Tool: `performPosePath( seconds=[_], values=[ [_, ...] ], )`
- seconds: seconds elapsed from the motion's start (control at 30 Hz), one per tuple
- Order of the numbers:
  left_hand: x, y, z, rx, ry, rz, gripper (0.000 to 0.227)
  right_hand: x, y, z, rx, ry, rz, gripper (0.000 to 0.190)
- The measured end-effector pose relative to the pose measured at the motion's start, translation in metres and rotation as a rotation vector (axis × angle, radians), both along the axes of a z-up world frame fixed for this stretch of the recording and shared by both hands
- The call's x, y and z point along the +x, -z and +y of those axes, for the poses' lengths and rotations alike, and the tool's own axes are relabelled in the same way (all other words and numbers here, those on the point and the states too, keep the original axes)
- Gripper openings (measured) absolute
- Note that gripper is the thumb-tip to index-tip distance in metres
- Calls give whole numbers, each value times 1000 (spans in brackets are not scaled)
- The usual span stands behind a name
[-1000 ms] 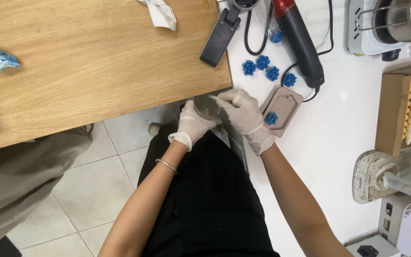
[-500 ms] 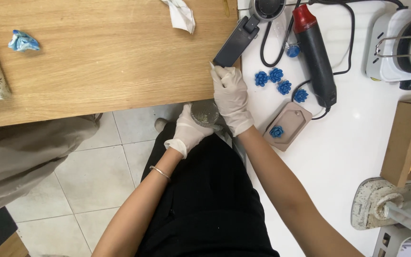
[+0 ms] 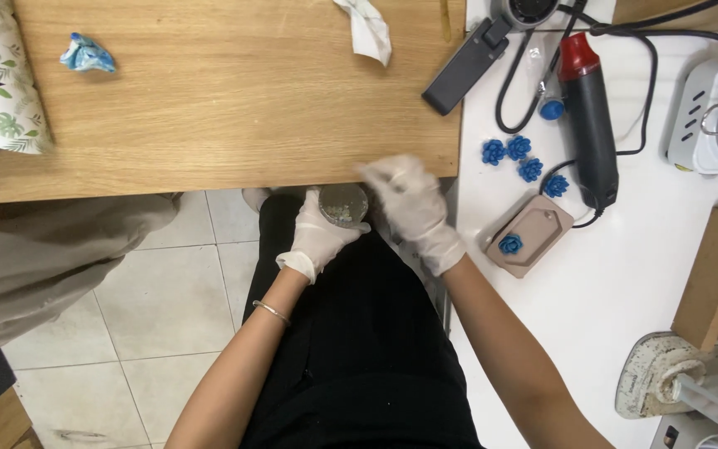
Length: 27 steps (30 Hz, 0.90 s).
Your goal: Cleaning a workstation and preparing candle molds.
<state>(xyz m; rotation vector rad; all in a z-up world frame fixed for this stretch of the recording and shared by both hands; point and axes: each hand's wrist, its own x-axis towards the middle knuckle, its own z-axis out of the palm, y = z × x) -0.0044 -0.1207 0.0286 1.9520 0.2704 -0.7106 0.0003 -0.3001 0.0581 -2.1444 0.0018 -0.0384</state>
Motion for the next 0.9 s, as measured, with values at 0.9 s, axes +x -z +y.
performPosePath(
  seconds=[0.9],
  values=[
    [9,8,97,71,50,46,91,132,49,90,-244,-48,19,21]
  ],
)
